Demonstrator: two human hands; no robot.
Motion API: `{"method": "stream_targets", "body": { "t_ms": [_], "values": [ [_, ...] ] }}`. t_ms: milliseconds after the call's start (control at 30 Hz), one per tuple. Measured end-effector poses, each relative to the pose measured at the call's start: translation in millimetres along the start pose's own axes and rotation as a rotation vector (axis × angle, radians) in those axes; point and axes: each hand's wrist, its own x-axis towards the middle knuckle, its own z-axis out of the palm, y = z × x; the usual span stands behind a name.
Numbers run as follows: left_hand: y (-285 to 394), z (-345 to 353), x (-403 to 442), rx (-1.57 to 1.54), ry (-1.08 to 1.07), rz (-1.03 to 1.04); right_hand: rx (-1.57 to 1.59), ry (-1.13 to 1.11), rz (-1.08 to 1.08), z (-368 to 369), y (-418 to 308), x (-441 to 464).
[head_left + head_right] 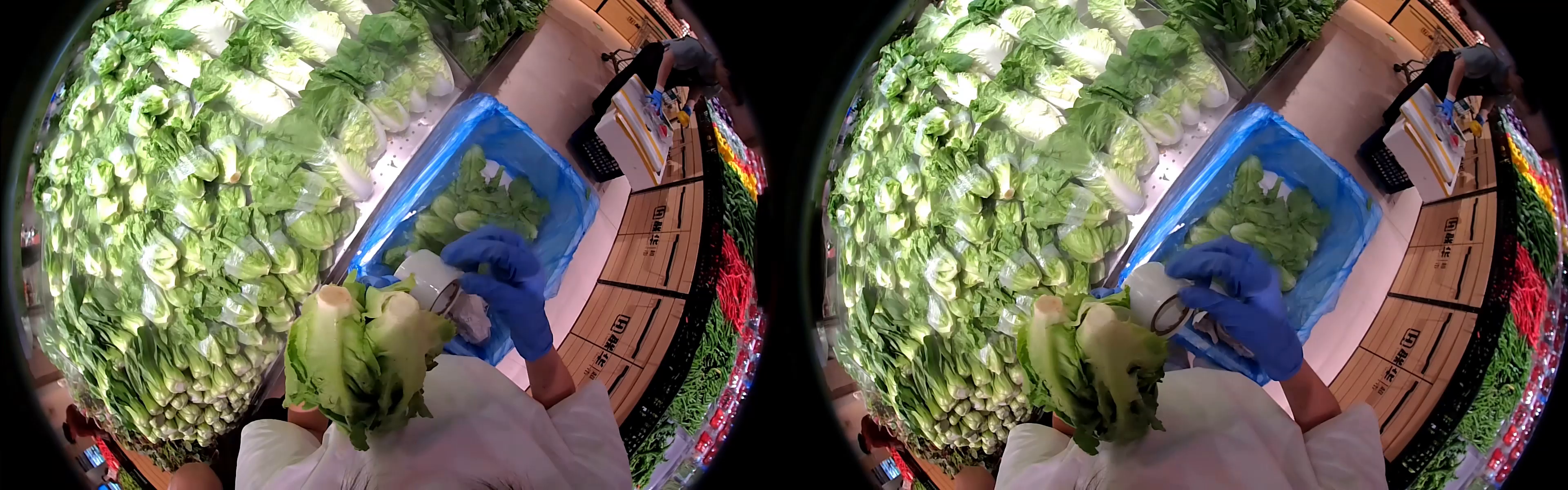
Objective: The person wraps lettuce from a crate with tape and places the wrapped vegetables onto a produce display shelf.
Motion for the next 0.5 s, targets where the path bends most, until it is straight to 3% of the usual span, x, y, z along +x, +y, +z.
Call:
{"method": "stream_targets", "body": {
  "t_ms": [367, 433, 500],
  "values": [
    [-6, -19, 10, 0.09, -0.047, 0.044, 0.001, -0.12, -0.032, -13, 9, -1],
    [-8, -25, 13, 0.114, -0.062, 0.058, 0.188, 0.089, 0.229, -4, 4, -5],
    [-5, -21, 13, 0.139, -0.063, 0.044, 0.154, 0.109, 0.332, -7, 5, -2]
  ]
}}
